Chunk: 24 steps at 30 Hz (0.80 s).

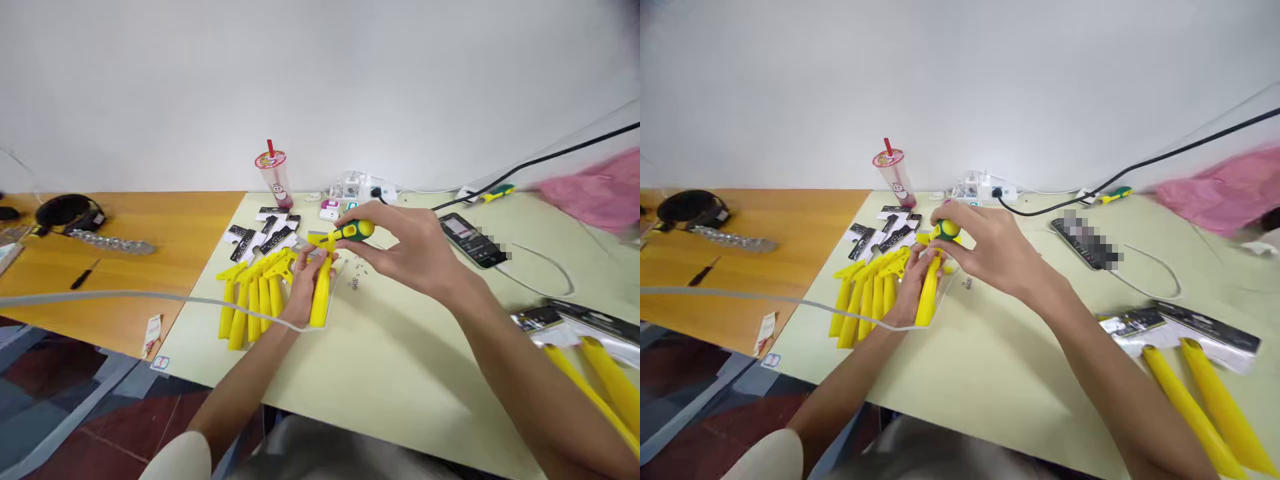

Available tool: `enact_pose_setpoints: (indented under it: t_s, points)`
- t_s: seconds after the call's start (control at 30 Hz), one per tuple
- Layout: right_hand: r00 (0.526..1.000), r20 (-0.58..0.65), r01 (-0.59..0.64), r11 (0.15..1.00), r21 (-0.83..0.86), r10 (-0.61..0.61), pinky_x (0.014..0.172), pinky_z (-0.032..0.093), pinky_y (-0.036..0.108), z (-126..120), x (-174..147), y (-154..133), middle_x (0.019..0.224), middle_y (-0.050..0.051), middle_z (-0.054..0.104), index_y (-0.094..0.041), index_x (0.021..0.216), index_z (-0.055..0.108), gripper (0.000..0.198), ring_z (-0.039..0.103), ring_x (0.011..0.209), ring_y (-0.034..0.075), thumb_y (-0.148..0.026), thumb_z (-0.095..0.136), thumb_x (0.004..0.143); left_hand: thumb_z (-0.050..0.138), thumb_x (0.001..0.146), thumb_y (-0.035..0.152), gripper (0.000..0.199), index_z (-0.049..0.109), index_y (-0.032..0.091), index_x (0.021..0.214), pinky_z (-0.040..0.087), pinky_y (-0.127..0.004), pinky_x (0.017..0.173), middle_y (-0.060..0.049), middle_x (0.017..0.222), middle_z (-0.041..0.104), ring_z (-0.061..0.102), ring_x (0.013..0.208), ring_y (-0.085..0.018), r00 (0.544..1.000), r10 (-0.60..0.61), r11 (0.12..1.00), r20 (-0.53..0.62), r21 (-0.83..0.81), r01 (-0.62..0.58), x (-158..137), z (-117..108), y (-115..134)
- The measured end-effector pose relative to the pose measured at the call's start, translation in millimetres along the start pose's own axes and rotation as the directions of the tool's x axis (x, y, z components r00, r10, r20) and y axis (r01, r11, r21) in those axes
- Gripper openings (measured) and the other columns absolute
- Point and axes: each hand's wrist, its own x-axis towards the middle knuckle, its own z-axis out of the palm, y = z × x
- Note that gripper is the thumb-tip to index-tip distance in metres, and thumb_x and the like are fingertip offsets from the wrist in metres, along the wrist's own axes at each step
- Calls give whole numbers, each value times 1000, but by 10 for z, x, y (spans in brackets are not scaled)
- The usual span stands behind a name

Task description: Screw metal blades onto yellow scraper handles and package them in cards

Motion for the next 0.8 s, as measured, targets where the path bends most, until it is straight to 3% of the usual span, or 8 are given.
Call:
enact_pose_setpoints:
  t_s: [0.4,0.8]
  points:
    - [998,46,37,999,-30,-36,75,55,30,-4,-13,39,101,2,81,-25,117,71,21,73,81,18,-25,78,98,95,78,25,50,57,25,110,48,-19,63,-2,98,74,72,81,-13,1000,-13,1000,-20,-18,12,-52,69,32]
    - [999,-12,-52,998,-18,52,73,56,31,-77,41,14,99,-1,82,-29,111,71,15,74,79,18,-32,79,98,98,75,26,54,56,26,109,49,-21,62,1,97,73,63,63,-8,997,-73,997,-29,11,74,-99,114,80]
